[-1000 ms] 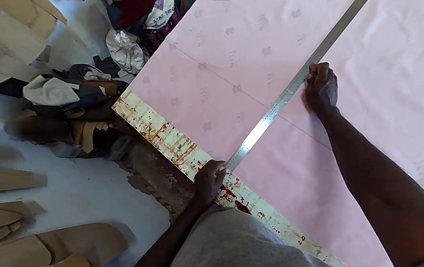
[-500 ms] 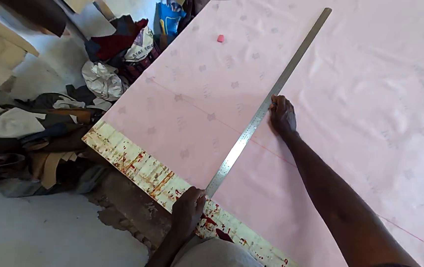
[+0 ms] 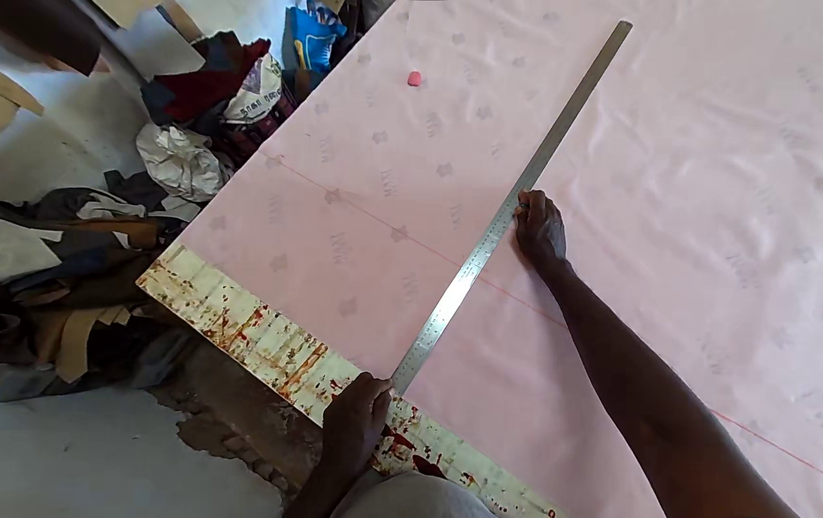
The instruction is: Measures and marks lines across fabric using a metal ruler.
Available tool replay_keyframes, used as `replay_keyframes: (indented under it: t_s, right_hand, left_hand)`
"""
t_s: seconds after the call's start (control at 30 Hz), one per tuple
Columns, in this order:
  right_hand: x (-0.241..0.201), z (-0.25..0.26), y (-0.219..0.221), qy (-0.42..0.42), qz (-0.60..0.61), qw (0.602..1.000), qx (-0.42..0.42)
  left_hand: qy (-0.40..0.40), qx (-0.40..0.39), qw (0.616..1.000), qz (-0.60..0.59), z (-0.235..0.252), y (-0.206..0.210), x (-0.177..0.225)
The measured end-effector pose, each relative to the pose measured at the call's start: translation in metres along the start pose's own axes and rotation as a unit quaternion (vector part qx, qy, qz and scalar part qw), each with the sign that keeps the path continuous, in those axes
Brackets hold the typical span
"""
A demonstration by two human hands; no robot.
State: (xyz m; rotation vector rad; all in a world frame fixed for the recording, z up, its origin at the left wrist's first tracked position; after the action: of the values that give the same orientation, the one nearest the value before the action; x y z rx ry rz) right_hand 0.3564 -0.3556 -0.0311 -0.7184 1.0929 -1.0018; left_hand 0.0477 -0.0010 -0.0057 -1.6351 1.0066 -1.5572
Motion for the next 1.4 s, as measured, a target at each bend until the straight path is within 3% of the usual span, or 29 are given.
replay_keyframes:
  t_s: [0.1, 0.23, 0.33, 0.47, 0.93, 1.03, 1.1, 1.23, 1.3, 1.4]
  right_hand:
    - [0.001, 0.000, -0.001, 0.009, 0.026, 1.000, -0.006]
    - [-0.001, -0.011, -0.013, -0.008, 0.174, 0.985, -0.012]
    - [-0.032, -0.039, -0.027, -0.046, 0.245, 0.966, -0.069]
    - [-0.046, -0.063, -0.025, -0.035, 0.296, 0.944, -0.144]
    - [-0.060, -0.063, -0.016, -0.128, 0.167, 0.966, -0.152]
    - [-0.062, -0.056, -0.020, -0.115, 0.127, 0.963, -0.210]
    - [-0.063, -0.045, -0.032, -0.059, 0.147, 0.951, -0.265]
    - [-0.045, -0.037, -0.054, 0.117, 0.297, 0.933, -0.168]
    - [-0.034, -0.040, -0.047, 0.116, 0.273, 0.948, -0.113]
    - [-0.018, -0.041, -0.030, 0.043, 0.161, 0.984, -0.055]
  left_hand:
    - [-0.001, -0.003, 1.000, 0.000, 0.000, 0.000, 0.001]
    - [0.013, 0.009, 1.000, 0.002, -0.001, 0.000, 0.003]
    - [0.026, 0.020, 0.999, 0.012, -0.002, 0.000, 0.006]
    - [0.008, -0.020, 1.000, 0.021, 0.000, 0.001, 0.007]
    - [-0.095, -0.101, 0.990, -0.017, 0.010, -0.003, 0.007]
    - [-0.105, -0.111, 0.988, -0.017, 0.012, -0.003, 0.008]
    - [-0.110, -0.122, 0.986, -0.020, 0.013, -0.004, 0.009]
    - [-0.145, -0.162, 0.975, -0.039, 0.019, -0.009, 0.012]
    - [-0.159, -0.176, 0.971, -0.044, 0.021, -0.011, 0.014]
    - [-0.144, -0.156, 0.976, -0.046, 0.020, -0.009, 0.016]
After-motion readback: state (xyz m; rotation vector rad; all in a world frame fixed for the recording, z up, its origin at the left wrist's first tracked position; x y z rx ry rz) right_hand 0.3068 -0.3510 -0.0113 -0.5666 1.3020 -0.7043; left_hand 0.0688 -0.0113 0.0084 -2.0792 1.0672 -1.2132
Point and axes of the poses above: each hand's wrist, its own z-axis towards the middle knuckle, its own y-axis out of the palm, x = y × z, the point moved 3 cm from there along z, towards the middle knuckle, and after that the axes turned 5 degrees about -z, right-handed, at the moved point
